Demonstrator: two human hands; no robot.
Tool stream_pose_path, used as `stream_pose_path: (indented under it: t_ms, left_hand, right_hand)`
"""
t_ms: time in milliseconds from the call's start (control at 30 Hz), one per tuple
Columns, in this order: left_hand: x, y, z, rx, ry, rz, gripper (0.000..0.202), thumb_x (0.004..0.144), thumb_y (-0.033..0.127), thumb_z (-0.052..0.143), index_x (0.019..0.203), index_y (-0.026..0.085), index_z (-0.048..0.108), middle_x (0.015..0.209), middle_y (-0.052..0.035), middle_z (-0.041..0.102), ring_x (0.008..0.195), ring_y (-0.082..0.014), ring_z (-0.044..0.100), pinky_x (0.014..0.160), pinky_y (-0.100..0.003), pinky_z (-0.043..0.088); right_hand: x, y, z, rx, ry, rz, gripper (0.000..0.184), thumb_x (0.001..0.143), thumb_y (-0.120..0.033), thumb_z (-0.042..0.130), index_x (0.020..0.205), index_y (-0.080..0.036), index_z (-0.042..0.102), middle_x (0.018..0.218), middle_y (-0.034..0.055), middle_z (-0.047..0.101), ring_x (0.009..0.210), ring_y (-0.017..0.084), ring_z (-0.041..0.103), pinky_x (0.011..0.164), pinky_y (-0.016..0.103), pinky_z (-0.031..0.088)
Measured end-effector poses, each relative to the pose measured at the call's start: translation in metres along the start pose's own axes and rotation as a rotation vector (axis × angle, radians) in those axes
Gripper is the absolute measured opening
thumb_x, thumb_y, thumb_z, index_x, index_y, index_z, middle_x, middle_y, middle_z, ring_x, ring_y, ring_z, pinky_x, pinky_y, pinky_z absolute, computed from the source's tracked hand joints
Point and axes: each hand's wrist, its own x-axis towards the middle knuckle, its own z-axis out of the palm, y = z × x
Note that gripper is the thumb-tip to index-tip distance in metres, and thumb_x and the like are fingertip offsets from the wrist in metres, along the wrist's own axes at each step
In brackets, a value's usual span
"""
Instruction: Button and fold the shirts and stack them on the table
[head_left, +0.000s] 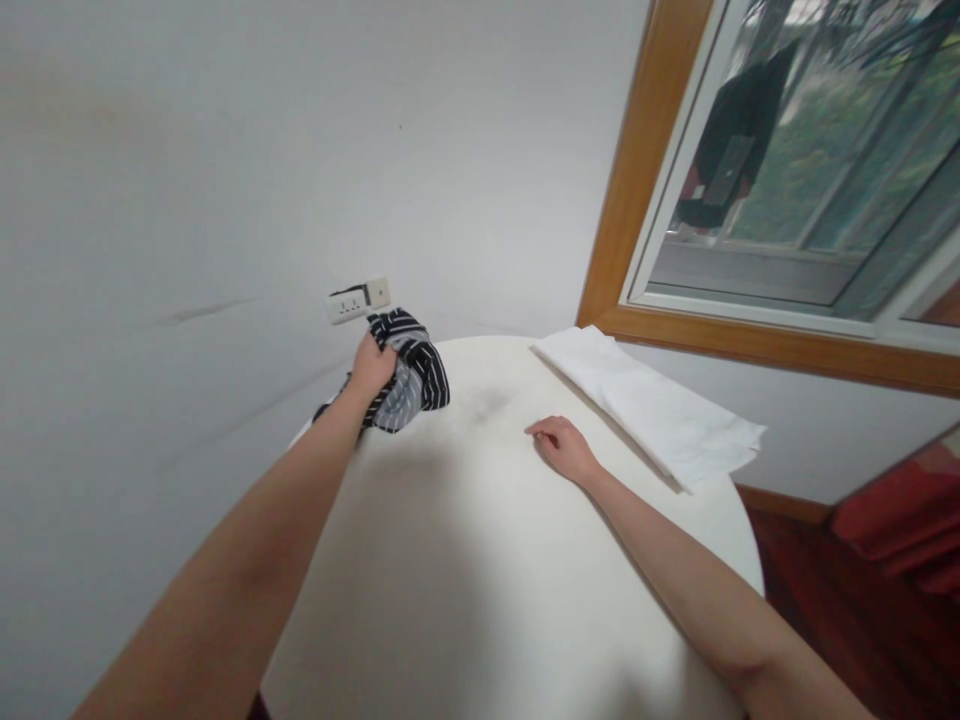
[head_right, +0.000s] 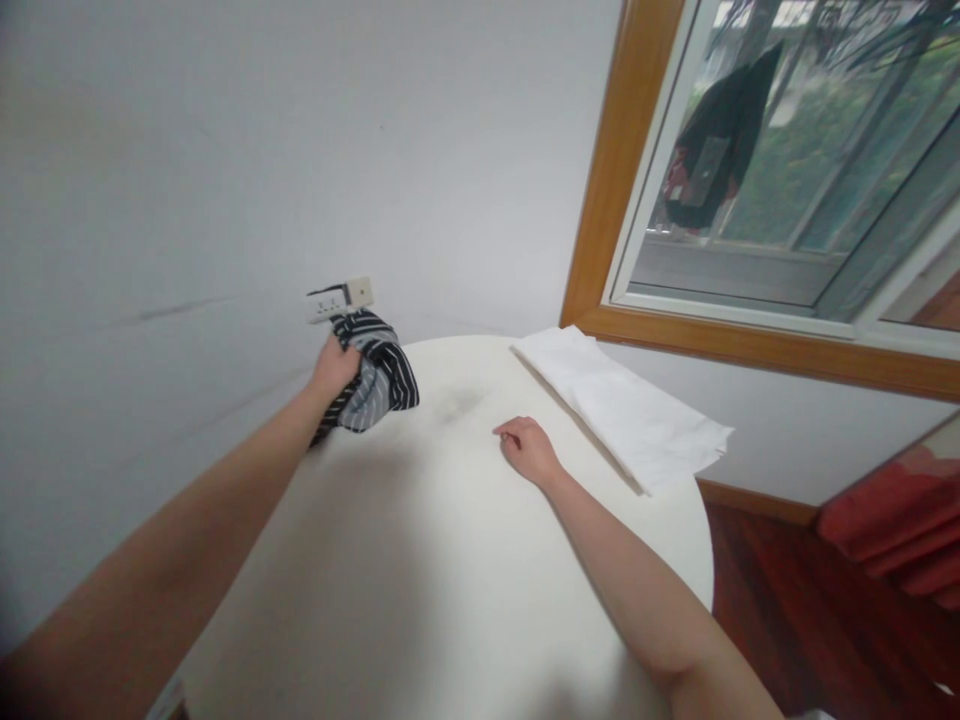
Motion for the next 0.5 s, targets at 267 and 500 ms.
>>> stream_pose_path:
  t_ms: [267, 500]
  left_hand:
    - [-0.05, -0.027, 0.037, 0.293, -0.002, -0.205, 0.093, 0.074, 0.022, 0.058, 0.149, 0.003, 0.005, 0.129, -0.028, 0.05, 0.121, -0.0393, 0.047, 0.1, -0.049, 0.039]
    - [-0.047, -0.008, -0.004, 0.45, -0.187, -0.102, 0.081, 0.076, 0.028, 0.06, 0.148, 0.023, 0.023, 0.154, -0.0198, 0.016, 0.136, -0.0421, 0.025, 0.104, -0.062, 0.029]
  right_hand:
    - [0.003, 0.005, 0.002, 0.017, -0.017, 0.003, 0.031, 0.08, -0.006, 0.048, 0.094, -0.02, 0.072, 0.089, 0.0044, 0.07, 0.087, 0.019, 0.061, 0.087, 0.036, 0.045]
    - [0.001, 0.002, 0.002, 0.033, 0.004, -0.01, 0.031, 0.079, -0.006, 0.048, 0.093, -0.02, 0.072, 0.089, 0.0047, 0.069, 0.087, 0.019, 0.061, 0.086, 0.035, 0.045]
